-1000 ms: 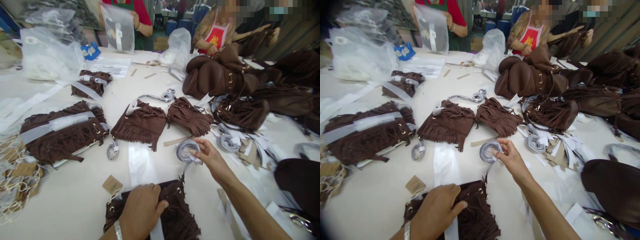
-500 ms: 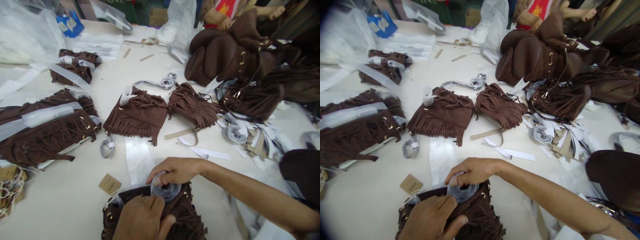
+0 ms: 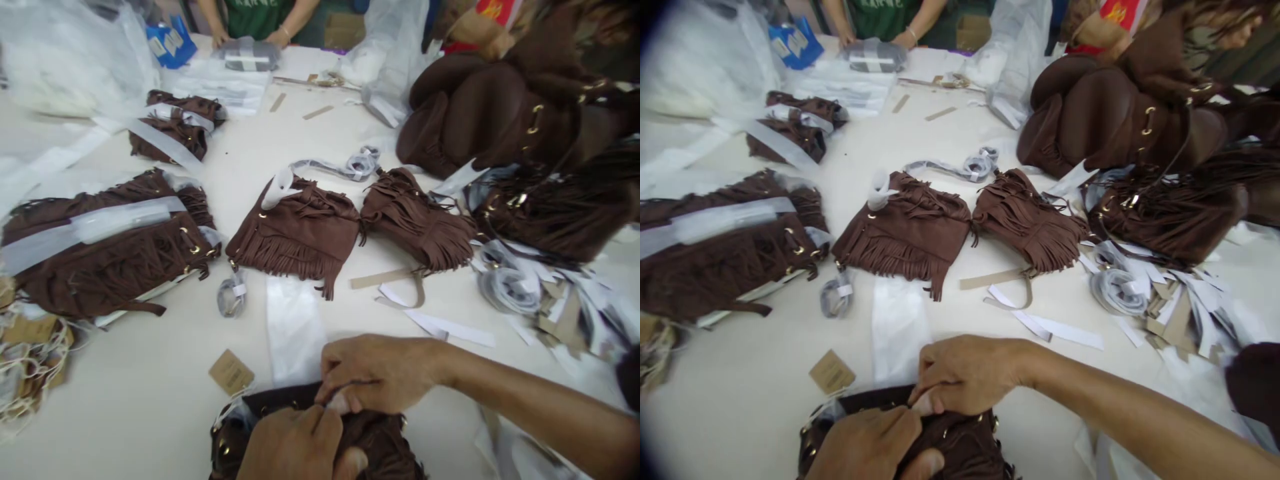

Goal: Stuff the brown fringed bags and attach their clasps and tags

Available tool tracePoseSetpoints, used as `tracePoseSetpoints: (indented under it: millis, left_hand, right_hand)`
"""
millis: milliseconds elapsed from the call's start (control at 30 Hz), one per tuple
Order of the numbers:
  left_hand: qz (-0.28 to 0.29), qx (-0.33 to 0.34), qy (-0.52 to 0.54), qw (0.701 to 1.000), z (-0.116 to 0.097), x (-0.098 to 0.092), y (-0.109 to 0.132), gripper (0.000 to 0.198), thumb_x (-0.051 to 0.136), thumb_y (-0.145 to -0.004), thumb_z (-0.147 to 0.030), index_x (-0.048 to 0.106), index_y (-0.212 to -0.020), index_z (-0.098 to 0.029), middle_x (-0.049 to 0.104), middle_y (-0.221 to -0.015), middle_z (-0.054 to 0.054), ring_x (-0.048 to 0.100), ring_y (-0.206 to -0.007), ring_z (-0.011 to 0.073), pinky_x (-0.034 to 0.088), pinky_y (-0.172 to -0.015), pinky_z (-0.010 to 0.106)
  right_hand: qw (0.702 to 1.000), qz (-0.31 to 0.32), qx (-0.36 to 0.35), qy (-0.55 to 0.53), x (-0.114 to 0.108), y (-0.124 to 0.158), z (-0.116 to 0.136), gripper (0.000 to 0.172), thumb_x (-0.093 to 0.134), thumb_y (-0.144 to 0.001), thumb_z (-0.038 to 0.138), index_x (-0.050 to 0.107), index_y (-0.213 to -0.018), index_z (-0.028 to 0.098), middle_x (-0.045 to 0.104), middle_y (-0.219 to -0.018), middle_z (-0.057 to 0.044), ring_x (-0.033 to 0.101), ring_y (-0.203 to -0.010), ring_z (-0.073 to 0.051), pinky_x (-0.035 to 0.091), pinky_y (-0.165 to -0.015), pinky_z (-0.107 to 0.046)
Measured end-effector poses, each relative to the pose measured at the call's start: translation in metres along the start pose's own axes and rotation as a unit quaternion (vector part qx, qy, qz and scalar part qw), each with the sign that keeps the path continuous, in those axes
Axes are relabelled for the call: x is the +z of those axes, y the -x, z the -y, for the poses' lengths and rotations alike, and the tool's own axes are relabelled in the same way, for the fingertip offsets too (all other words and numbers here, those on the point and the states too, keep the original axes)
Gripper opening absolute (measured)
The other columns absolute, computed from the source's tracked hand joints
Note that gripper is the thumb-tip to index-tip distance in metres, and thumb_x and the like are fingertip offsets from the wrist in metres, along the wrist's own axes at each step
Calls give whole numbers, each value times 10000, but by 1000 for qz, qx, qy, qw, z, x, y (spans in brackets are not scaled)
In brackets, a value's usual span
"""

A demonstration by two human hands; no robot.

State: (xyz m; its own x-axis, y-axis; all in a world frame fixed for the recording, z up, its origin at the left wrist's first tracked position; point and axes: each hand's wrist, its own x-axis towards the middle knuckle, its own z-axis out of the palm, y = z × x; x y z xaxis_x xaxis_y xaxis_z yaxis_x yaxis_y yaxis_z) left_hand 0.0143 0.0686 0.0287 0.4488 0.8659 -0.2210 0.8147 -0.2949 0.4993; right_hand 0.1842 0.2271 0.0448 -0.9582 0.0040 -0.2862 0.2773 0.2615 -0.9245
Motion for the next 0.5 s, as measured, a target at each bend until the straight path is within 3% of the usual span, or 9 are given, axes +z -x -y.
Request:
tracePoseSetpoints:
  millis: [133,200,267,367,500]
  left_hand:
    - [16,-23,9,1000,0,-1,-3,217,581,-856,-439,635,-866,-230,707,-698,46,665,-576,224,477,-479,311]
    - [19,-37,24,999,2,0,-6,208,571,-862,-421,637,-845,-224,693,-678,50,654,-570,212,480,-491,299]
    - [14,-48,38,998,3,0,-8,200,551,-874,-397,638,-840,-221,689,-693,54,646,-580,194,486,-515,280]
    - [14,-48,37,998,3,0,-12,162,545,-876,-350,635,-847,-219,690,-719,51,643,-591,185,487,-536,273]
    - [16,-25,2,1000,-1,-1,-16,146,564,-864,-309,616,-772,-208,668,-652,51,636,-557,203,454,-482,295]
  right_hand:
    - [992,50,54,-101,-7,8,6,477,506,-925,347,490,-1393,254,658,-1203,-54,612,-1082,-197,435,-926,-277]
    - [987,76,81,-115,-8,5,7,631,630,-839,373,432,-1429,270,672,-1184,-37,635,-1045,-203,454,-881,-261]
    - [986,101,97,-86,-4,-3,7,697,740,-719,359,501,-1368,269,703,-1100,-18,662,-949,-204,470,-800,-245]
    - [985,139,99,-4,7,-18,5,497,780,-617,338,665,-1090,238,722,-903,12,660,-756,-185,455,-655,-232]
    - [979,163,107,55,18,-33,6,238,734,-645,357,675,-832,222,671,-682,54,598,-577,-139,389,-525,-208]
